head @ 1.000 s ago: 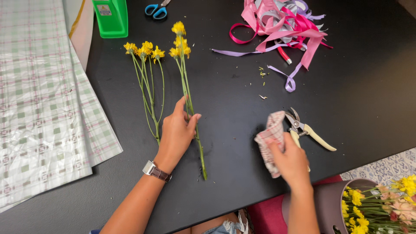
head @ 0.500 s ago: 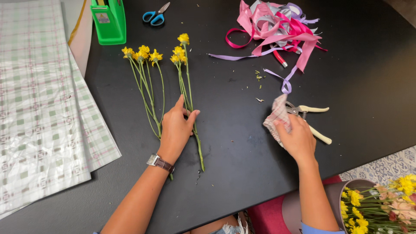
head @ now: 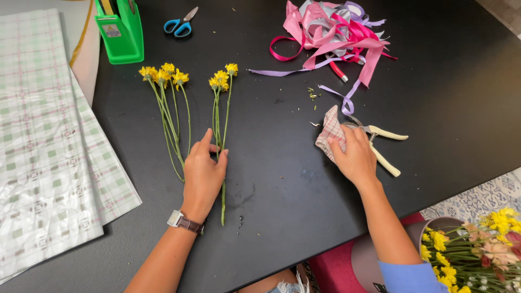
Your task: The person cleans flower stems with a cloth, removes leaves, and places the flowers into a vase.
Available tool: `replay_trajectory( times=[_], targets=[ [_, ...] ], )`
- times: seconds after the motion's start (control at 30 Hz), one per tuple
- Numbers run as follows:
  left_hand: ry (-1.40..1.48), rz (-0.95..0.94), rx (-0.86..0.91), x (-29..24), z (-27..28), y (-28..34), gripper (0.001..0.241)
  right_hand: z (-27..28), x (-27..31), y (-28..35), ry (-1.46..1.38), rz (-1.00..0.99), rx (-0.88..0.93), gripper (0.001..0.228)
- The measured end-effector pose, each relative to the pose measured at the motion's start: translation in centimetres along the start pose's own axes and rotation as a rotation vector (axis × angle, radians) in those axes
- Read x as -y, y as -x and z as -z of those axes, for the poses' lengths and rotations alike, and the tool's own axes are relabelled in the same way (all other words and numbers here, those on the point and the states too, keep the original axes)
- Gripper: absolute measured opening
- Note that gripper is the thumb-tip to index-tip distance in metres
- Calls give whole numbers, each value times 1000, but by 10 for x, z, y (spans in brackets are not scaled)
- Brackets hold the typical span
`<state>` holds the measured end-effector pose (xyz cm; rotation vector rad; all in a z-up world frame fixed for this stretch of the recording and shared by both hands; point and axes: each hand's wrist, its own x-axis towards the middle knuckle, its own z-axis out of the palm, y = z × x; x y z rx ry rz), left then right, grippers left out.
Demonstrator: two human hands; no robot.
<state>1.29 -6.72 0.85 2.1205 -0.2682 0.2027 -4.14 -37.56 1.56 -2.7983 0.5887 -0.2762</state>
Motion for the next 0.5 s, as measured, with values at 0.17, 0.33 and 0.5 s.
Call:
replay_trajectory(
  times=[0.17, 0.33, 0.5],
  targets=[
    [-35, -6, -70, 5, 1, 4, 47, -12, -10, 5, -34, 130, -96, 44],
    [-151, 3, -49, -3, -1, 1, 49, -12, -3, 10, -23, 171, -72, 44],
    [-237, 65, 23, -11, 4, 0, 58, 10, 18, 32, -66, 189, -54, 49]
  ],
)
